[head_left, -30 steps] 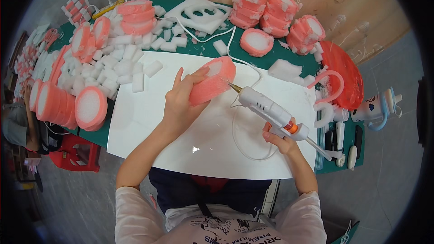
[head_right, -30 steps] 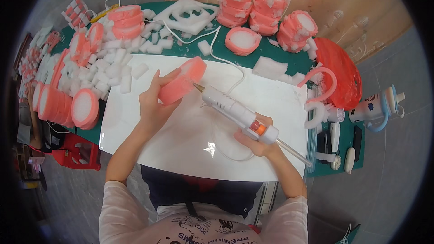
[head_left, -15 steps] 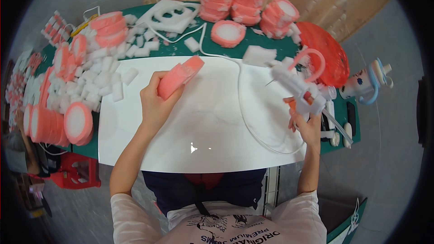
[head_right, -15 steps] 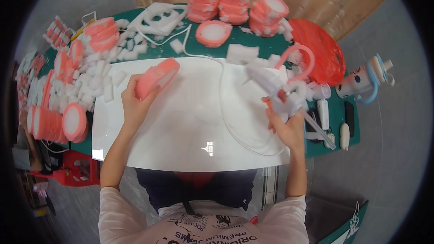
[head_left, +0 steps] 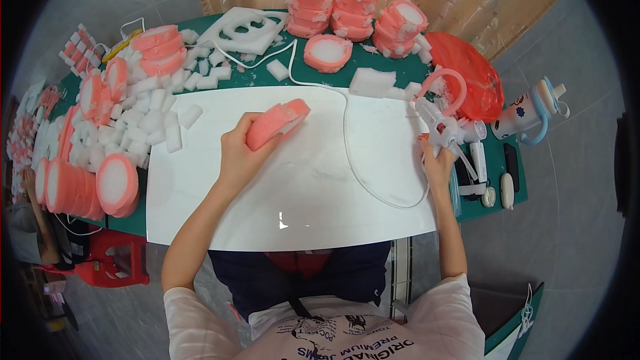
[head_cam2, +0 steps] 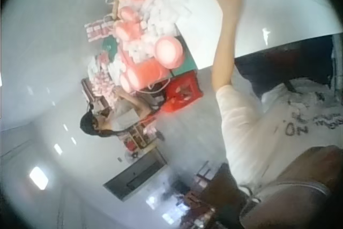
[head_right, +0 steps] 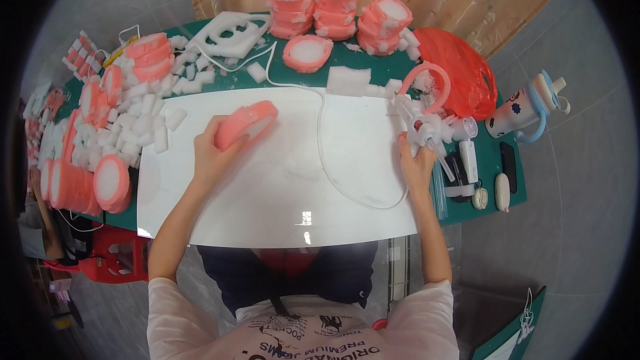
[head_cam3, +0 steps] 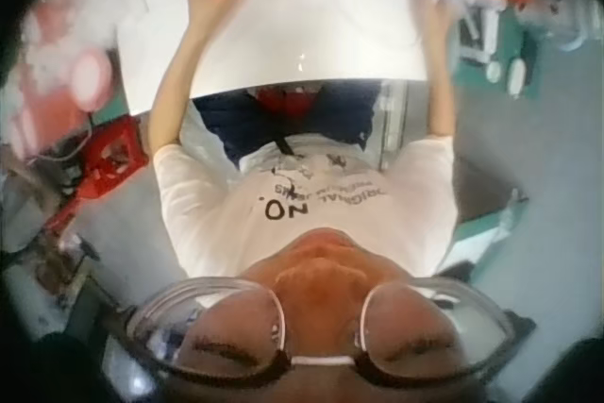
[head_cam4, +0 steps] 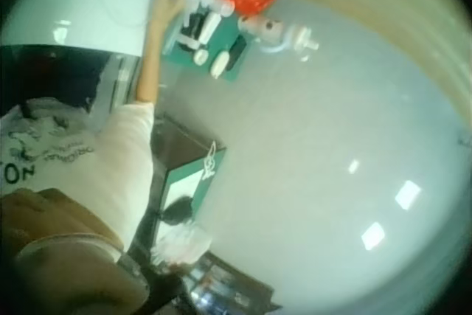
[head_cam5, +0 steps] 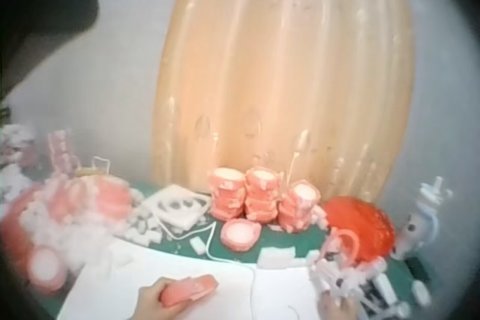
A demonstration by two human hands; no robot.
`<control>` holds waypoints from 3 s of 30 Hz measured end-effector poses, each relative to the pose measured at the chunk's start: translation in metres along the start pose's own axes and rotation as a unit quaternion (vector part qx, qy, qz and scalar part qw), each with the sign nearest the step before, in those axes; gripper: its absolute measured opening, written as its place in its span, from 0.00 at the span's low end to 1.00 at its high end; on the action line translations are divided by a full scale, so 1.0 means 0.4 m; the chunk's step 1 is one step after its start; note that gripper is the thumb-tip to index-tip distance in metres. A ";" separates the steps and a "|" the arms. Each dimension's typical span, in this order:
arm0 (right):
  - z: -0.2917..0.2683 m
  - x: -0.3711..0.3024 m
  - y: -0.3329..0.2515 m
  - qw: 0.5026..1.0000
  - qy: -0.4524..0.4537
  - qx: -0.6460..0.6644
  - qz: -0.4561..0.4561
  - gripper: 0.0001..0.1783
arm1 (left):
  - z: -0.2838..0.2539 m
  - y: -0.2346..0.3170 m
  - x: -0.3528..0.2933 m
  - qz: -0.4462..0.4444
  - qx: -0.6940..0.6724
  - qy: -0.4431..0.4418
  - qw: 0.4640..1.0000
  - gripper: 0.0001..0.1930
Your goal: The person assembles foam objects by applying adhesive with a hot glue gun, attaching foam pieces together, and pressing the components firmly by hand.
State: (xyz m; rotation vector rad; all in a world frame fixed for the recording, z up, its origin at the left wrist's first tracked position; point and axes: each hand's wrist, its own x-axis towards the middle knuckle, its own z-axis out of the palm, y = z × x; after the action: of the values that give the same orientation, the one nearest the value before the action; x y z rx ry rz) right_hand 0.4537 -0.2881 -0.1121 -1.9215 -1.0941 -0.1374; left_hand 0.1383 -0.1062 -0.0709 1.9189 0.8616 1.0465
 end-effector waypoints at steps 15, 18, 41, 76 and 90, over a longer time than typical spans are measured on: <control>0.018 0.005 -0.012 0.999 0.015 -0.039 0.027 0.18 | 0.010 0.004 -0.006 0.062 0.031 -0.039 0.997 0.15; 0.014 -0.005 -0.045 0.995 0.029 -0.092 0.035 0.20 | 0.009 -0.002 -0.005 0.058 0.021 -0.039 0.997 0.16; 0.186 0.000 -0.902 0.919 -0.081 0.162 -0.350 0.06 | 0.023 -0.102 0.017 0.128 -0.157 0.031 0.979 0.14; 0.224 0.222 -0.901 0.832 -0.252 0.477 -0.130 0.19 | -0.003 -0.014 0.009 0.092 -0.053 0.085 0.991 0.14; 0.122 0.208 -0.815 0.805 -0.222 0.540 -0.103 0.17 | 0.016 -0.030 0.006 0.043 -0.017 0.062 0.997 0.15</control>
State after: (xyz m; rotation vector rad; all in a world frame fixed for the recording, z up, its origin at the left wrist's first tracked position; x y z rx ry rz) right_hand 0.2491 -0.1304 0.1088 -0.7885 -1.2710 0.7201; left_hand 0.1430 -0.1004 -0.0826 1.8923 0.8299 1.2358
